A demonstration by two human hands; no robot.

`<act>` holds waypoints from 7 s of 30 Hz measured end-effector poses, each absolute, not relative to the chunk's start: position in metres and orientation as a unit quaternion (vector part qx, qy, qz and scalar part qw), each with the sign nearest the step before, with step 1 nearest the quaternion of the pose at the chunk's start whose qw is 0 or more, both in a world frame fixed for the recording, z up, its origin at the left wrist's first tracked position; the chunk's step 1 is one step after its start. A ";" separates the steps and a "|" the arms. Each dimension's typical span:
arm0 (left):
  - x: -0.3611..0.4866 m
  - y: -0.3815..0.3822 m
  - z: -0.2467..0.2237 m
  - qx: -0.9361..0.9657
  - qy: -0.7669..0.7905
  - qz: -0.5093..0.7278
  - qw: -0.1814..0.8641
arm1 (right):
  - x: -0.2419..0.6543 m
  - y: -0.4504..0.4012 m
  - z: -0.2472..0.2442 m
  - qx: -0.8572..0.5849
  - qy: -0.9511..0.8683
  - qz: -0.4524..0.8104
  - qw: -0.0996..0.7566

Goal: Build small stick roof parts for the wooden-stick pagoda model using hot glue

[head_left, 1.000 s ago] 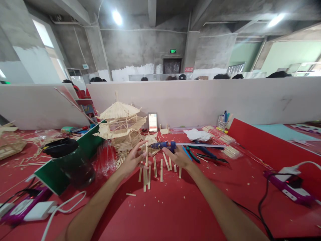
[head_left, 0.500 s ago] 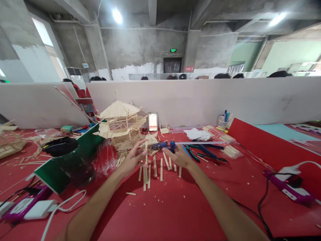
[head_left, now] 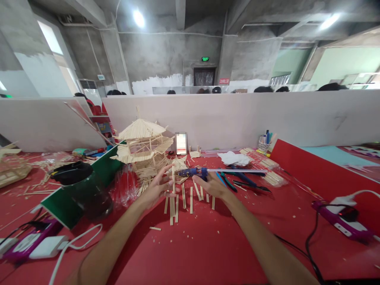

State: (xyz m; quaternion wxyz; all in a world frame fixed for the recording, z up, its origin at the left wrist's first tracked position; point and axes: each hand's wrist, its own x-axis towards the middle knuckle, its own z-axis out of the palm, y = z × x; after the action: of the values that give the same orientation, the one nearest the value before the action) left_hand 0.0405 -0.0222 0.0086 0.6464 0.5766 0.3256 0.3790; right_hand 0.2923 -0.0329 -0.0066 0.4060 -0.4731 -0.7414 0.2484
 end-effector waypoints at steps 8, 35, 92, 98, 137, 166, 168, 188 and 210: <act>0.042 -0.021 0.009 0.565 0.329 0.379 0.656 | 0.292 -0.034 -0.003 -0.468 -0.754 0.243 0.391; 0.042 -0.022 0.013 0.559 0.350 0.406 0.633 | 0.297 -0.038 0.001 -0.445 -0.776 0.272 0.355; 0.040 -0.027 0.013 0.571 0.334 0.356 0.660 | 0.298 -0.029 0.004 -0.467 -0.655 0.359 0.474; 0.041 -0.027 0.014 0.580 0.326 0.357 0.656 | 0.295 -0.030 0.004 -0.472 -0.689 0.344 0.430; 0.039 -0.025 0.019 0.604 0.349 0.343 0.629 | 0.395 -0.003 -0.013 -0.809 -0.578 0.038 0.097; 0.036 -0.023 0.017 0.608 0.342 0.357 0.622 | 0.274 -0.032 -0.022 -0.579 -0.781 0.159 0.169; 0.036 -0.022 0.017 0.610 0.340 0.359 0.620 | 0.276 -0.030 -0.019 -0.579 -0.756 0.215 0.218; 0.037 -0.025 0.017 0.614 0.339 0.359 0.616 | 0.278 -0.036 -0.002 -0.407 -0.739 0.407 0.351; 0.055 -0.038 0.010 0.656 0.302 0.305 0.620 | 0.269 -0.033 0.002 -0.411 -0.580 0.492 0.503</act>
State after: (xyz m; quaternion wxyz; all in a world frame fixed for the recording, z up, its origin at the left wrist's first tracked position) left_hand 0.0548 -0.0381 0.0098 0.6204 0.6564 0.3020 0.3051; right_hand 0.2694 -0.0330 0.0017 0.5034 -0.4105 -0.5797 0.4920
